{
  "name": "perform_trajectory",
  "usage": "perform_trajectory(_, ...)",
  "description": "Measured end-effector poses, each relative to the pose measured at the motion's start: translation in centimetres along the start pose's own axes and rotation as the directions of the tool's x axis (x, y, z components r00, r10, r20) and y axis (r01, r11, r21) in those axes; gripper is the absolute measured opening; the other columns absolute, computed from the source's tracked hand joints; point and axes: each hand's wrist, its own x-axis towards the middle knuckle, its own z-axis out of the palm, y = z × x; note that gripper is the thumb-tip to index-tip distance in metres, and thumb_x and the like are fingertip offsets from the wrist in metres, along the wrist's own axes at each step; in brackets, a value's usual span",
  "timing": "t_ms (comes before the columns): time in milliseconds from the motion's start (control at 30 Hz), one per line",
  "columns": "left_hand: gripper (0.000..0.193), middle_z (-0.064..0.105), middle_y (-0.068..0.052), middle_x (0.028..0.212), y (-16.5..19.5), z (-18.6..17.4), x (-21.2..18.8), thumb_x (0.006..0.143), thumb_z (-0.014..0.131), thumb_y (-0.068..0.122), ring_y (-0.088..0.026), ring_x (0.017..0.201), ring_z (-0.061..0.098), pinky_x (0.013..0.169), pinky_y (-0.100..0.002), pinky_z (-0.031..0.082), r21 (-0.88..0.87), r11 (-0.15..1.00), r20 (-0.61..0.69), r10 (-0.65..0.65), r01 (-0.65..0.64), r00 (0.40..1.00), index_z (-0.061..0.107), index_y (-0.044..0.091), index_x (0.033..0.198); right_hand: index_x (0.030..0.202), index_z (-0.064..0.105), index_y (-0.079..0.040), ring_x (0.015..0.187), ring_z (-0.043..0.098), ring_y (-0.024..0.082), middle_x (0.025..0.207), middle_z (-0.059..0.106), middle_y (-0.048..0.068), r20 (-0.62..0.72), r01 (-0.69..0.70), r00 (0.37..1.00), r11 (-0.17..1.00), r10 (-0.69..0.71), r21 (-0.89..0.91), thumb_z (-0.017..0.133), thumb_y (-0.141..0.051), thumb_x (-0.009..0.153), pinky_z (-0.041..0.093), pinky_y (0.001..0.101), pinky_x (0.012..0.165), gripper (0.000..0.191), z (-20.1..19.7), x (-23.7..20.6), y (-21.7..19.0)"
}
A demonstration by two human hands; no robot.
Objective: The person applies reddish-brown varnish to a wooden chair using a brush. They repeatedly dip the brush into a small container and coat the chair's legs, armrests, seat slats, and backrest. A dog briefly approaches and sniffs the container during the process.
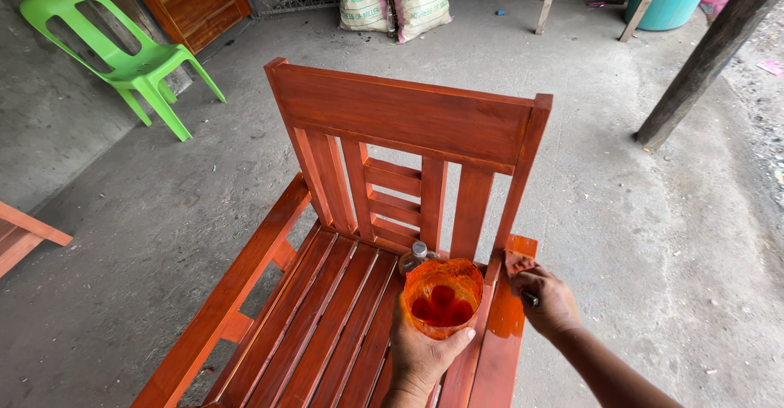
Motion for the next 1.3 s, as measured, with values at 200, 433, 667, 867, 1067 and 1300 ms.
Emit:
perform_trajectory(200, 0.083, 0.070, -0.008, 0.122, 0.3, -1.6, -3.8, 0.056, 0.092, 0.013, -0.022, 0.114, 0.072, 0.099, -0.036, 0.060, -0.096, 0.994, 0.021, 0.049, -0.046, 0.999, 0.051, 0.010, 0.128, 0.078, 0.074, -0.017, 0.089, 0.073, 0.028, 0.096, 0.074, 0.002, 0.002, 0.029, 1.000, 1.000, -0.029, 0.000, 0.065, 0.002, 0.074, 0.059, 0.0405, 0.078, 0.021, -0.5, -6.0, -4.1)
perform_trajectory(433, 0.083, 0.069, -0.008, 0.120, -0.5, -4.8, -9.4, 0.055, 0.094, 0.014, -0.022, 0.113, 0.072, 0.097, -0.037, 0.062, -0.031, 0.998, 0.030, 0.051, -0.050, 0.998, 0.050, 0.012, 0.125, 0.077, 0.073, -0.016, 0.090, 0.072, 0.029, 0.096, 0.074, 0.002, 0.084, -0.054, 0.995, 0.998, 0.052, 0.026, 0.065, 0.003, 0.075, 0.059, 0.0412, 0.078, 0.020, -1.4, -13.5, -8.7)
perform_trajectory(667, 0.084, 0.068, -0.008, 0.122, -0.5, -8.1, -14.7, 0.055, 0.093, 0.014, -0.022, 0.115, 0.071, 0.098, -0.037, 0.061, -0.041, 0.997, 0.013, 0.069, -0.068, 0.998, 0.049, 0.012, 0.127, 0.078, 0.074, -0.017, 0.088, 0.074, 0.027, 0.100, 0.075, 0.001, 0.135, -0.070, 0.989, 0.997, 0.064, 0.041, 0.068, -0.001, 0.076, 0.060, 0.0397, 0.077, 0.017, -2.1, -19.4, -11.4)
perform_trajectory(867, 0.085, 0.069, -0.010, 0.120, -0.1, -9.8, -18.6, 0.055, 0.094, 0.018, -0.024, 0.112, 0.072, 0.098, -0.039, 0.061, -0.003, 0.989, -0.007, 0.149, -0.149, 0.989, 0.050, 0.009, 0.127, 0.077, 0.074, -0.016, 0.087, 0.074, 0.028, 0.097, 0.075, 0.003, 0.166, -0.028, 0.986, 0.996, 0.013, 0.085, 0.071, -0.004, 0.075, 0.060, 0.0399, 0.076, 0.013, -2.1, -24.2, -12.5)
perform_trajectory(1067, 0.085, 0.068, -0.011, 0.120, 0.5, -11.1, -21.6, 0.055, 0.095, 0.020, -0.024, 0.112, 0.072, 0.097, -0.037, 0.062, 0.018, 0.986, -0.005, 0.166, -0.166, 0.986, 0.050, 0.008, 0.126, 0.075, 0.072, -0.017, 0.089, 0.073, 0.029, 0.096, 0.074, 0.003, 0.184, 0.003, 0.983, 0.996, -0.019, 0.084, 0.072, -0.007, 0.076, 0.059, 0.0406, 0.077, 0.010, -2.1, -28.4, -14.3)
perform_trajectory(1300, 0.086, 0.068, -0.012, 0.119, 0.3, -11.5, -24.2, 0.054, 0.095, 0.020, -0.025, 0.111, 0.072, 0.097, -0.039, 0.060, 0.059, 0.982, -0.062, 0.181, -0.177, 0.981, 0.050, 0.008, 0.126, 0.076, 0.070, -0.018, 0.094, 0.071, 0.028, 0.093, 0.073, 0.002, 0.228, 0.089, 0.969, 0.994, -0.101, 0.060, 0.070, -0.005, 0.076, 0.058, 0.0411, 0.079, 0.014, -3.0, -31.4, -15.8)
